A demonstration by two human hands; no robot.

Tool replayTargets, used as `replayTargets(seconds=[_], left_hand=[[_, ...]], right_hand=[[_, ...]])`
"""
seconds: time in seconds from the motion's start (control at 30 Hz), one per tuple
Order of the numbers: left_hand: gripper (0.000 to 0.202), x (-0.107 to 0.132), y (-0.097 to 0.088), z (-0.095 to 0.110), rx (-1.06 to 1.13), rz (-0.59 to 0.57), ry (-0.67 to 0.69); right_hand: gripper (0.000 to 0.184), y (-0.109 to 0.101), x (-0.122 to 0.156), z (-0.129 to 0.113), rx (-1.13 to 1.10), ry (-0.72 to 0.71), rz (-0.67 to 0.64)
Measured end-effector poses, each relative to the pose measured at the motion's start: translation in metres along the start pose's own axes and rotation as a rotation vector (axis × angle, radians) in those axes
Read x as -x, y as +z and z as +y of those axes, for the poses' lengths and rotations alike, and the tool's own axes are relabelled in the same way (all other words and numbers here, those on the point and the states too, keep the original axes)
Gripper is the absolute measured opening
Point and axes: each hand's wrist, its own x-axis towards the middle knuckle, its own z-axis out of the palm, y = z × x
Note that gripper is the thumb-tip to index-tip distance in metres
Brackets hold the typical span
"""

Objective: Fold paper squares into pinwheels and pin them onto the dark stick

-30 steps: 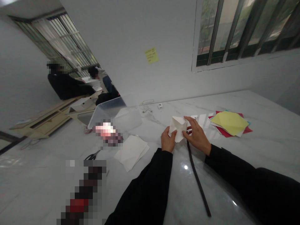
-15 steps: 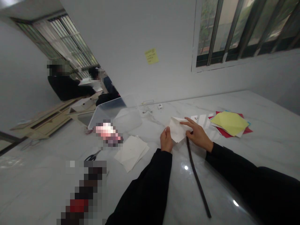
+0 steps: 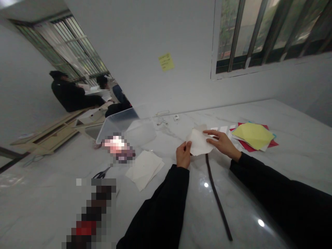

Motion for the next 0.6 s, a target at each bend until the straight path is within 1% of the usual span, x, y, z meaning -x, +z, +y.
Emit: replayTargets(seconds=[0.13,0.3,0.37,0.47,0.6], left_hand=[[0.031,-0.007,-0.002,-0.002,0.068,0.079,-0.032],[0.032,-0.013,-0.006,-0.009,0.145,0.189,-0.051],[0.028,-0.014,-0.007,-0.012,0.163,0.217,-0.047],[0.021,-0.015,-0.007,-0.015,0.176,0.212,-0.031],[0.019,-0.016,-0.008,-0.016,0.205,0.189,0.007]], right_hand=[[0.039,0.0,-0.001,0.001,-0.197,0.146,-0.009],[0.038,0.001,-0.001,0.007,-0.306,0.189,0.045],[0.039,0.001,-0.001,0.01,-0.341,0.212,0.041],[0.041,0.002,0.0,0.013,-0.397,0.224,0.028],[0.041,0.001,-0.001,0.013,-0.409,0.236,0.044]])
